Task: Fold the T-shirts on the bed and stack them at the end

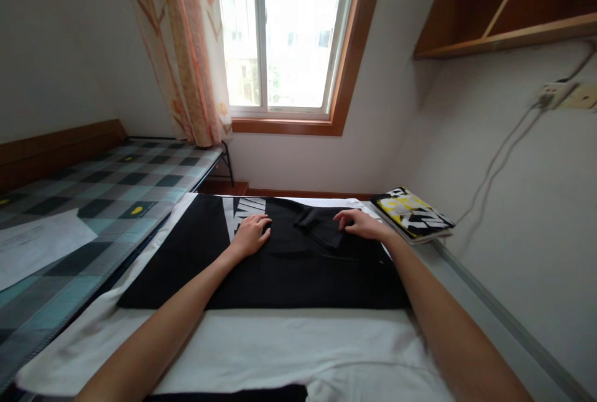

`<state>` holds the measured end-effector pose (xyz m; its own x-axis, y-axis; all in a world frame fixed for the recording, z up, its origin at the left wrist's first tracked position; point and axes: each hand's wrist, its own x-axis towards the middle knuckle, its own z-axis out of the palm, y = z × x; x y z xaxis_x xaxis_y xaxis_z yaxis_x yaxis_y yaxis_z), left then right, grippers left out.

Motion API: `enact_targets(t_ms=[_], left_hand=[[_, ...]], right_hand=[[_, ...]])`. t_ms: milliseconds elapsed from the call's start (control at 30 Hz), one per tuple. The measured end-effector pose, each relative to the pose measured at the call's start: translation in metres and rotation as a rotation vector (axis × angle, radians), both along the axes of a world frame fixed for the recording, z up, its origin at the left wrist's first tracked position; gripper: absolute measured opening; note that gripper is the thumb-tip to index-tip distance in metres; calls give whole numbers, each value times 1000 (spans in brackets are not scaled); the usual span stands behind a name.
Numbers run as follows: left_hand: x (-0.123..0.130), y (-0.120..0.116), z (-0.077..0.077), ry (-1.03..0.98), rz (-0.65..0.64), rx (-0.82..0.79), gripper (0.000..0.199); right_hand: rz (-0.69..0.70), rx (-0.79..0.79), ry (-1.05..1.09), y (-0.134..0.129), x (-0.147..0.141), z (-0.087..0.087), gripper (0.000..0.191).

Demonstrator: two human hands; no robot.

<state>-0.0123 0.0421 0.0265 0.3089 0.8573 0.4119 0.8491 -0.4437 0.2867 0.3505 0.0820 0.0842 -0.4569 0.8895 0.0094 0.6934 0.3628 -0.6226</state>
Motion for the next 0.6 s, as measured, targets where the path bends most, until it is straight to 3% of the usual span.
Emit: enact_targets(t_ms=[167,333,467,600], left_hand=[[-1,0,1,-6,-2,-20,35],[7,7,3,-35,84,-89,41],[31,25,7,-145,179,-129,51],[64,48,12,-222,205,-183,53]], right_hand=[[-386,109,-165,-9,-4,-1,35],[-808,-24,-340,-5,-14,3,52],[-897,-33,-213,0,-26,-6,63],[-887,111,-86,8,-27,-28,53]])
